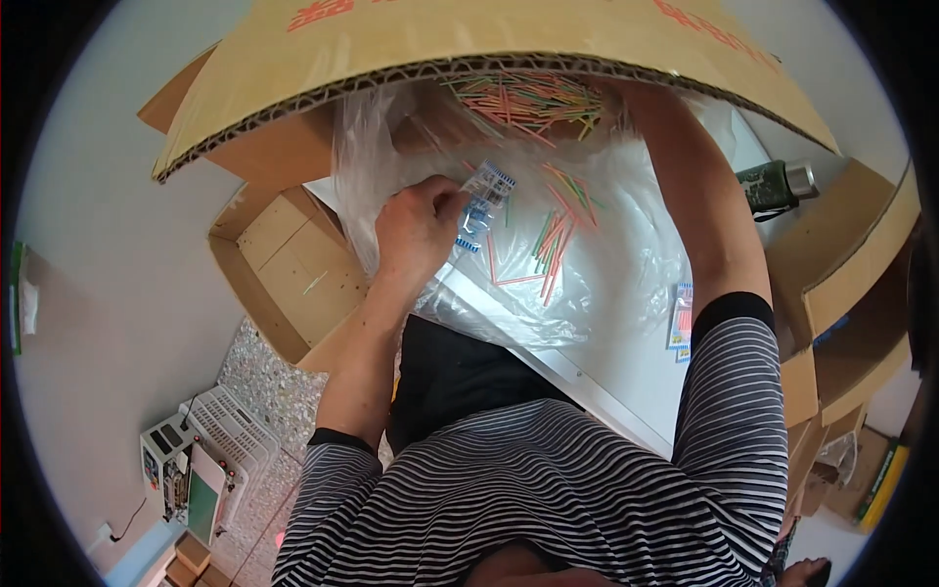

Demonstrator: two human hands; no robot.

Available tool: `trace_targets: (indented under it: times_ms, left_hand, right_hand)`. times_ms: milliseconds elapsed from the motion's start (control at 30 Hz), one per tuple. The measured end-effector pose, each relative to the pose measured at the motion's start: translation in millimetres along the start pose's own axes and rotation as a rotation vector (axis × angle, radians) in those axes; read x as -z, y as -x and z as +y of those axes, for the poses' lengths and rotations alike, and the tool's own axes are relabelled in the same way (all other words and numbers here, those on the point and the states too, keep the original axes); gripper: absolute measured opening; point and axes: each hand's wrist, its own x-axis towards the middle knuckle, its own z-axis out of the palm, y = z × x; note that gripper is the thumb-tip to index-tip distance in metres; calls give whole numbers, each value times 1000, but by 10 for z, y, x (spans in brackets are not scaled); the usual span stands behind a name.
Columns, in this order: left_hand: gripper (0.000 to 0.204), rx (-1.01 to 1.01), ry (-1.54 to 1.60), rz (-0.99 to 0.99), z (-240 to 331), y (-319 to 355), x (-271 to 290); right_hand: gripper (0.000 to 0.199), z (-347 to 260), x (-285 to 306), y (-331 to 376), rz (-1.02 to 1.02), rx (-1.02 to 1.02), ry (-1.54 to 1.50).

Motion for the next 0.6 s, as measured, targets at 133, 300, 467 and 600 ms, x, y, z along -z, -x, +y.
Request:
trace_targets:
  times_ms: [133,300,467,600]
  left_hand:
    - [18,55,-10,-29,-64,-52,34]
    - [24,89,-29,-47,-7,-100,-16]
    - [20,7,-246,10,132,-126,-134]
    - [22,-38,-217,56,84,-98,-127]
  right_hand:
    - [43,101,-59,71,6,-134,-124]
    - [43,111,-95,130,11,-278,-277]
    - [43,132,-79,-189,-241,-272,265]
    - [44,59,42,-367,-474,-244,841]
